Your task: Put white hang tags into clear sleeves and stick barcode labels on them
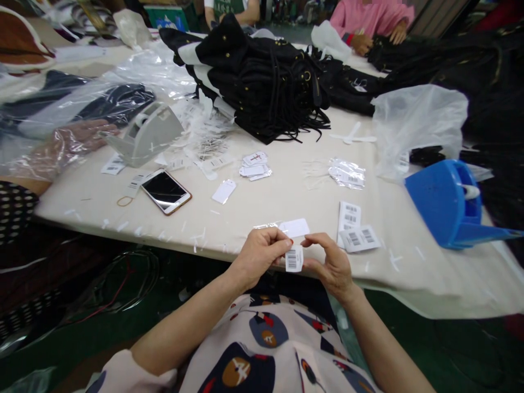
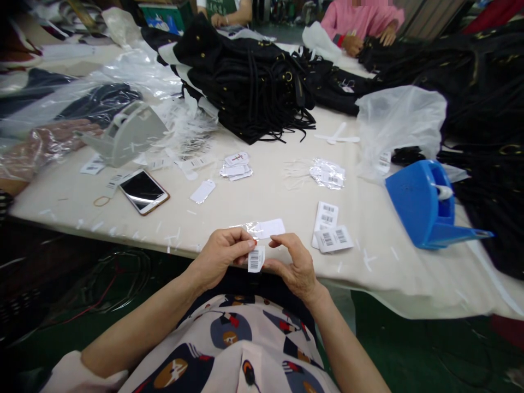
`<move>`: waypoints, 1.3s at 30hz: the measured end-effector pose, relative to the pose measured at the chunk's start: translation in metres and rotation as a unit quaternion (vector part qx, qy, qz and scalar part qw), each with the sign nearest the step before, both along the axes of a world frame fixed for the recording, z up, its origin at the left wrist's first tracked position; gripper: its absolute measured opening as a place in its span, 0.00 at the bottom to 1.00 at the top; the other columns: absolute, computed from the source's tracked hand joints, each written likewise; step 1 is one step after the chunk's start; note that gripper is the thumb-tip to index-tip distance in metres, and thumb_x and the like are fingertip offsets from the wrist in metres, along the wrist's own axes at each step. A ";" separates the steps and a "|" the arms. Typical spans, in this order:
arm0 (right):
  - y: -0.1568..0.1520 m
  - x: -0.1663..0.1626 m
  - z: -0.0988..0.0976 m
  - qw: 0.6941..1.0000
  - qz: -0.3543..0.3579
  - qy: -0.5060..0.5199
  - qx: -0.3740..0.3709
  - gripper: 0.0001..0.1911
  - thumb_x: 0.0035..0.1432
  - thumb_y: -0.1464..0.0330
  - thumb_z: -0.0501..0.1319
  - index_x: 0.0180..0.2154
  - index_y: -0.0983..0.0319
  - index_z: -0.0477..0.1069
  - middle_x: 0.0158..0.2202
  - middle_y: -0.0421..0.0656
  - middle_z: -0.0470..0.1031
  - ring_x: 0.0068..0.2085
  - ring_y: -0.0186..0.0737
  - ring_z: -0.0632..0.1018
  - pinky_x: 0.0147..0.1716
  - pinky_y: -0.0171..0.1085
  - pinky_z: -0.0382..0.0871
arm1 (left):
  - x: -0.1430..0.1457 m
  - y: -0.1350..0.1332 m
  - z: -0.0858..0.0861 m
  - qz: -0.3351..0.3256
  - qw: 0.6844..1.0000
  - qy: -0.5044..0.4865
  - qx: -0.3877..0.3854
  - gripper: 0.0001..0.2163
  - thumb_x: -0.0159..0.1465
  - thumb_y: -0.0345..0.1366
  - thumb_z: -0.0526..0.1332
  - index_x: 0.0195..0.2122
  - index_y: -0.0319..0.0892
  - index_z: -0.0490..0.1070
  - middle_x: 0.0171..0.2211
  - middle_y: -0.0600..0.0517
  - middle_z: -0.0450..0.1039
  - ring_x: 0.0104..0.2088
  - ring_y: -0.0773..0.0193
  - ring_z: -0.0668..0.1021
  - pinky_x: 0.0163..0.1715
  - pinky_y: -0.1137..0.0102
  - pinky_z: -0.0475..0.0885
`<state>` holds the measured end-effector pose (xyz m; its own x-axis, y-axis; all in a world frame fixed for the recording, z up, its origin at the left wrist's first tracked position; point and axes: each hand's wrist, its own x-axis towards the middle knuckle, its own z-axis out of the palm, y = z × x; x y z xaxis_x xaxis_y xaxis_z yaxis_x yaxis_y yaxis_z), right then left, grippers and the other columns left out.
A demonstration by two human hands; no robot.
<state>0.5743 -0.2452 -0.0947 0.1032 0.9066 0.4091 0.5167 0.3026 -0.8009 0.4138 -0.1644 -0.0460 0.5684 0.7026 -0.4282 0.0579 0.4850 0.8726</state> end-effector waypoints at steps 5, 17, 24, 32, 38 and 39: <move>-0.007 -0.010 -0.002 0.985 -0.071 0.142 -0.069 0.10 0.58 0.67 0.56 0.43 0.59 0.65 0.36 0.44 0.72 0.39 0.41 0.73 0.43 0.43 0.66 | 0.003 0.001 -0.009 0.131 0.990 0.007 0.057 0.08 0.51 0.37 0.61 0.24 0.37 0.69 0.16 0.56 0.65 0.17 0.74 0.65 0.19 0.76 0.59; 0.014 -0.005 0.006 0.916 -0.209 0.308 -0.153 0.10 0.47 0.63 0.63 0.29 0.63 0.70 0.22 0.38 0.66 0.24 0.32 0.66 0.25 0.33 0.61 | -0.010 -0.003 -0.036 0.108 0.941 0.146 0.285 0.17 0.59 0.37 0.55 0.49 0.40 0.65 0.34 0.50 0.74 0.30 0.67 0.74 0.35 0.70 0.70; 0.049 0.039 0.010 0.951 -0.060 0.123 -0.278 0.11 0.46 0.61 0.61 0.25 0.63 0.69 0.21 0.38 0.66 0.24 0.32 0.65 0.24 0.33 0.58 | -0.011 0.031 -0.060 -0.150 0.695 0.186 0.678 0.13 0.63 0.29 0.48 0.44 0.39 0.68 0.45 0.44 0.70 0.42 0.61 0.71 0.42 0.64 0.68; 0.072 0.042 -0.013 0.941 0.009 0.058 -0.333 0.08 0.46 0.63 0.60 0.25 0.62 0.69 0.20 0.38 0.67 0.23 0.34 0.67 0.23 0.33 0.59 | -0.006 0.034 -0.076 -0.238 0.605 0.232 0.724 0.12 0.64 0.29 0.46 0.42 0.37 0.67 0.41 0.45 0.70 0.42 0.60 0.69 0.37 0.66 0.65; 0.075 0.043 -0.008 0.932 0.025 0.054 -0.357 0.09 0.46 0.63 0.59 0.25 0.62 0.69 0.20 0.38 0.66 0.23 0.33 0.66 0.22 0.33 0.58 | -0.008 0.034 -0.078 -0.223 0.618 0.228 0.719 0.11 0.64 0.30 0.47 0.43 0.38 0.66 0.42 0.46 0.70 0.43 0.61 0.68 0.39 0.67 0.63; 0.076 0.043 -0.007 0.932 0.026 0.049 -0.357 0.09 0.46 0.63 0.59 0.25 0.62 0.69 0.19 0.38 0.66 0.23 0.33 0.65 0.22 0.32 0.58 | -0.008 0.033 -0.078 -0.222 0.619 0.229 0.718 0.11 0.64 0.30 0.46 0.43 0.38 0.66 0.43 0.46 0.70 0.43 0.61 0.68 0.39 0.67 0.63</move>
<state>0.6172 -0.1694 -0.1020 0.0562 0.9492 -0.3096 0.4302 -0.3028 -0.8504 0.4058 -0.1309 -0.1242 0.8920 0.3630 0.2695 0.3071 -0.9240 0.2280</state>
